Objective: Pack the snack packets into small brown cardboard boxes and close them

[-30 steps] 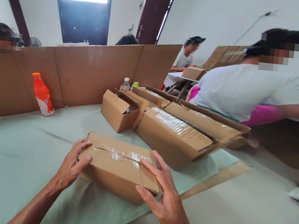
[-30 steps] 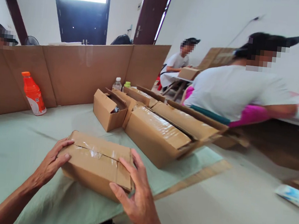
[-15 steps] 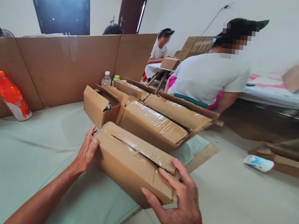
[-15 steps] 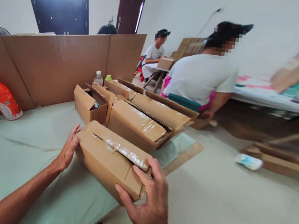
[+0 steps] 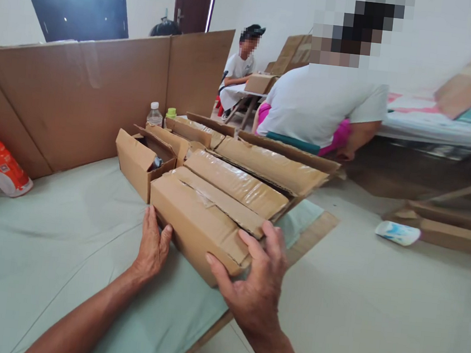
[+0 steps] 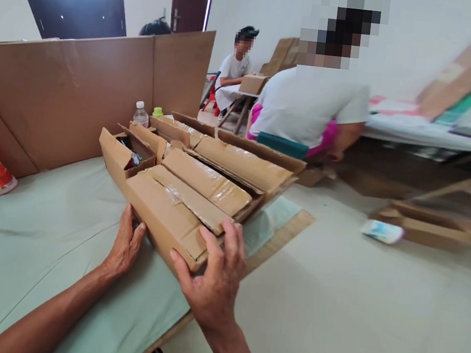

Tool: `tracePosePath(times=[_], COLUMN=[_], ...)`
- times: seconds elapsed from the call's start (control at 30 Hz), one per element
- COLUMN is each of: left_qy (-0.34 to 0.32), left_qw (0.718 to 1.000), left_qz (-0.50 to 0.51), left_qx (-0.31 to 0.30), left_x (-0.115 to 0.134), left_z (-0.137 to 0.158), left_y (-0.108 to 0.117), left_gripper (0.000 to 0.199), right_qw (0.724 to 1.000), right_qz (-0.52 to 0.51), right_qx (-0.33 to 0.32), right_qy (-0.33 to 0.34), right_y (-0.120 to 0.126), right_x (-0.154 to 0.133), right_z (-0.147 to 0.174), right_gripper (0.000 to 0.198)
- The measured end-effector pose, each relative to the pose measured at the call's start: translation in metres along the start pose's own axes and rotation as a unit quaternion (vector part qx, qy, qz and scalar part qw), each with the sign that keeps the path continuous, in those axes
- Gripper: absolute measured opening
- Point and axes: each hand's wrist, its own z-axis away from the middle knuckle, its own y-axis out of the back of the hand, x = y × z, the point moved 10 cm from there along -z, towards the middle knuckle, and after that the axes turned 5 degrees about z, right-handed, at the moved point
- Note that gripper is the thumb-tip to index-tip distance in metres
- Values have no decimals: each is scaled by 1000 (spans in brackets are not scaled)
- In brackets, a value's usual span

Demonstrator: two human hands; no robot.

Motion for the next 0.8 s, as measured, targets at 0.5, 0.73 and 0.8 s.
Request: tracePosePath(times=[0.5, 0.73, 0.8], left_qy=[-15, -26, -31], left_qw=[995, 987, 985], left_qz=[-97, -148, -160], left_qx=[-35, -52, -58], left_x=[-9, -8, -7], left_z=[3, 9, 10], left_y=[-10, -13, -14], left_gripper=[78, 83, 87], right_qw=[998, 969, 977], right_qz=[-46, -130, -92], right_qx=[-28, -115, -129], right_qy=[-41, -178, -139], right_y=[-19, -25, -24], right_x=[2, 41, 35], right_z=[-3, 90, 107], right_gripper=[67, 72, 68])
